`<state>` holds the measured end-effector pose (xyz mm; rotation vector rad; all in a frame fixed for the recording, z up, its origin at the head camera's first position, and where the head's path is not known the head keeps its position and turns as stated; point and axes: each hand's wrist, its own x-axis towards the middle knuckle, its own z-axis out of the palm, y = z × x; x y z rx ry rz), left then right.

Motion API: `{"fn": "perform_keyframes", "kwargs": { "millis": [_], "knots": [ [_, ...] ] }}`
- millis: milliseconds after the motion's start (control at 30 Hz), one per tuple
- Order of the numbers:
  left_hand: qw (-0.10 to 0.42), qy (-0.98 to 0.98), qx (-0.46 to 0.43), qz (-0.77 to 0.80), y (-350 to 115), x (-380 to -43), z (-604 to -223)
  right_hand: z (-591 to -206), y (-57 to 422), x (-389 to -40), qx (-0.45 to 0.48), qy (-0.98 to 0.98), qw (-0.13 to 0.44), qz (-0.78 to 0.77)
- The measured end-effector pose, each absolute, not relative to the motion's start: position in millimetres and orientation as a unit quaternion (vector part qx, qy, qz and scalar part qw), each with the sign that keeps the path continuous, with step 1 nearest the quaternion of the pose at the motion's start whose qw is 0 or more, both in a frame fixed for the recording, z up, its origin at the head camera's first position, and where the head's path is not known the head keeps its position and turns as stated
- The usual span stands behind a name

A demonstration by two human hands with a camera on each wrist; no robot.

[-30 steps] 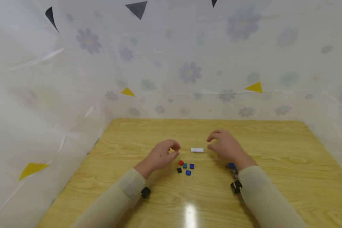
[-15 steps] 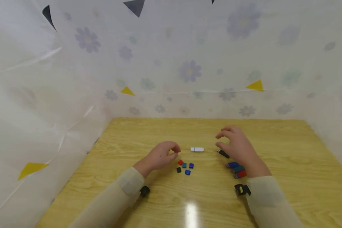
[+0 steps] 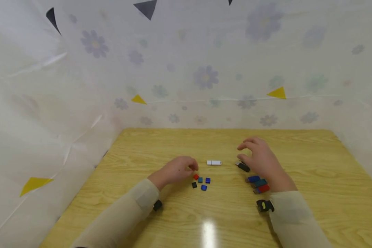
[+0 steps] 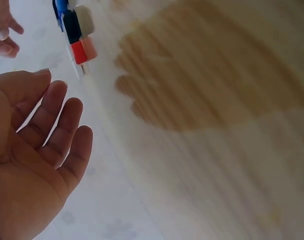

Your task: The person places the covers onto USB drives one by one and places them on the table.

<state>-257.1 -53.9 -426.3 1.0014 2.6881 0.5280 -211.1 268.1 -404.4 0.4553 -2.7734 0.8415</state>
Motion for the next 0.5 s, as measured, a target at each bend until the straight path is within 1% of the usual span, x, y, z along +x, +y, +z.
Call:
{"fn": "perform_keyframes", "kwargs": {
  "millis": [267, 500],
  "knots": [
    [0.151, 0.908, 0.358, 0.154, -53.1, -262.8, -430.1, -406.6, 268.0, -212.2, 0.156, -0.94, 0.103, 0.285],
    [0.189, 0.899, 0.36, 0.162, -53.3, -263.2, -429.5, -406.0, 267.9, -211.7, 0.15, -0.942, 0.099, 0.283]
  ]
}}
